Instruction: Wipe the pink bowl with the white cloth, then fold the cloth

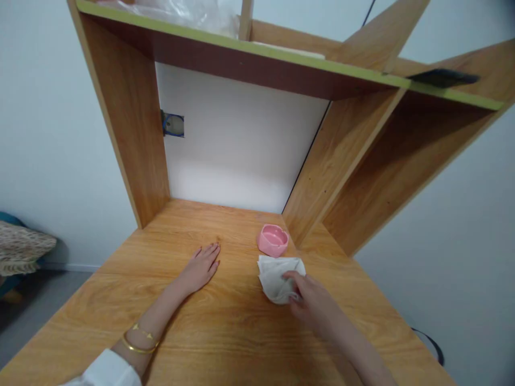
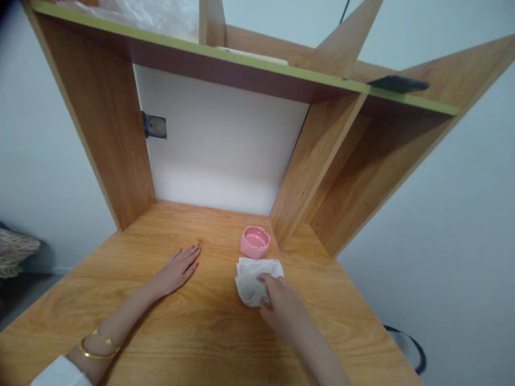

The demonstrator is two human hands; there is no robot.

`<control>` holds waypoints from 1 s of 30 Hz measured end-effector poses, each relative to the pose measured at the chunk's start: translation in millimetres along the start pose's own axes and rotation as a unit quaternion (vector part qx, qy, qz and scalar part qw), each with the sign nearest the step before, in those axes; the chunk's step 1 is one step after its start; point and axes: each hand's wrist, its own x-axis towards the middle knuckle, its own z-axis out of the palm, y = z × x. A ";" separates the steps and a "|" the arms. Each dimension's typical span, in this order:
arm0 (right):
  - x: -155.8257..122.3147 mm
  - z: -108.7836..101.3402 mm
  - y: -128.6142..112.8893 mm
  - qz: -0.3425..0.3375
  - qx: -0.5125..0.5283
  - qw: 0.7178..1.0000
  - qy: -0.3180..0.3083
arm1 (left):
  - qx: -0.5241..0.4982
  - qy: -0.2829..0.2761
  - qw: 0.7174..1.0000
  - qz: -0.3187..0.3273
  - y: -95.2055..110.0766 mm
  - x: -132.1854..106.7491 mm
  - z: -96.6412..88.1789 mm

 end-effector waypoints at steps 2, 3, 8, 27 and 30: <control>-7.7 1.0 -3.1 0.004 -0.017 1.000 -0.025 | 0.007 -0.001 1.000 -0.001 0.9 -0.1 -0.9; -10.2 1.7 -5.5 0.001 -0.028 0.999 -0.032 | 0.010 -0.001 1.000 -0.002 1.3 -0.2 -1.3; -12.1 10.8 -20.5 -0.025 -0.134 0.991 -0.009 | 0.006 -0.008 1.000 -0.007 2.8 -0.6 -3.2; 41.1 -73.0 41.8 0.013 -0.001 0.955 0.295 | 0.004 -0.004 1.000 -0.006 3.3 -0.7 -3.3; 42.8 -99.7 49.3 0.040 0.031 0.949 0.312 | 0.010 -0.010 1.000 -0.009 5.7 0.2 -5.8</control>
